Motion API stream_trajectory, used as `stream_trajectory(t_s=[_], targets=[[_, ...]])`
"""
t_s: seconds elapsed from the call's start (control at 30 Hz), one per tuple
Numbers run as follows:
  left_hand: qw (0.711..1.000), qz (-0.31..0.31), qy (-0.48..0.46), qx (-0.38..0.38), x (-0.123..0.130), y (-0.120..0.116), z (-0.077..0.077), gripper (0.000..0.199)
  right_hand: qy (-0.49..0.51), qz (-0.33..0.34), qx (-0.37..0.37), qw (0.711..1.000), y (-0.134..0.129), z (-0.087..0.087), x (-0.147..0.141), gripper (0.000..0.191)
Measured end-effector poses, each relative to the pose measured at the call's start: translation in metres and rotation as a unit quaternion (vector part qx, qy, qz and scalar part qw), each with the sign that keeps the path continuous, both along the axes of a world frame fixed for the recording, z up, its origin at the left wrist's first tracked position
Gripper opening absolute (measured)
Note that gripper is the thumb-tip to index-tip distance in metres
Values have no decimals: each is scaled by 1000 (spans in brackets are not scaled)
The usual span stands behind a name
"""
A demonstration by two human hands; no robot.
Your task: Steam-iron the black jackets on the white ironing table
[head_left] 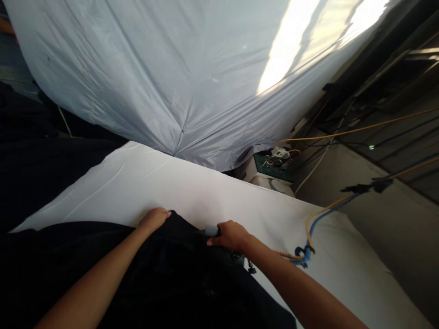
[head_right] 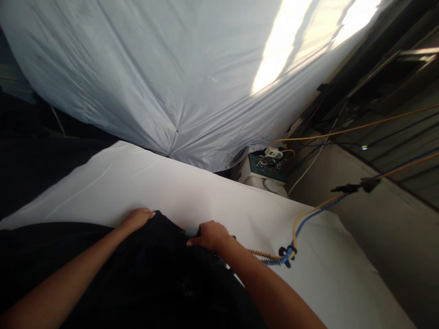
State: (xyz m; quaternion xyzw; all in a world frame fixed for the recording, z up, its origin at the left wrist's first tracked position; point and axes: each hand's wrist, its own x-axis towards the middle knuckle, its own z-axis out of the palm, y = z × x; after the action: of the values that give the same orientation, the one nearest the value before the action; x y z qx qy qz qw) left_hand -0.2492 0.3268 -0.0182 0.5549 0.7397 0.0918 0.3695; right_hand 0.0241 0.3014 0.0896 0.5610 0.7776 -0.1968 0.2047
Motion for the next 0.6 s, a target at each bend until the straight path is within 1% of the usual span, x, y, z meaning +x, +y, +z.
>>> stream_trajectory(t_s=[0.13, 0.23, 0.33, 0.4, 0.5, 0.6], targets=[[1000, -3, 24, 11, 3, -5, 3, 33, 8, 35, -14, 999, 6, -1, -10, 65], [999, -7, 42, 21, 5, -8, 5, 34, -3, 63, -36, 997, 4, 2, 0, 62], [998, -15, 55, 25, 8, -9, 9, 34, -17, 92, -48, 994, -11, 10, 28, 57], [997, -19, 64, 30, 9, -8, 10, 34, -25, 90, -58, 994, -26, 15, 53, 54], [996, -23, 78, 42, 11, -2, 13, 35, -53, 52, -90, 993, -47, 19, 92, 50], [992, -32, 98, 68, 18, 1, 25, 30, -56, -4, -103, 993, -59, 20, 124, 42]])
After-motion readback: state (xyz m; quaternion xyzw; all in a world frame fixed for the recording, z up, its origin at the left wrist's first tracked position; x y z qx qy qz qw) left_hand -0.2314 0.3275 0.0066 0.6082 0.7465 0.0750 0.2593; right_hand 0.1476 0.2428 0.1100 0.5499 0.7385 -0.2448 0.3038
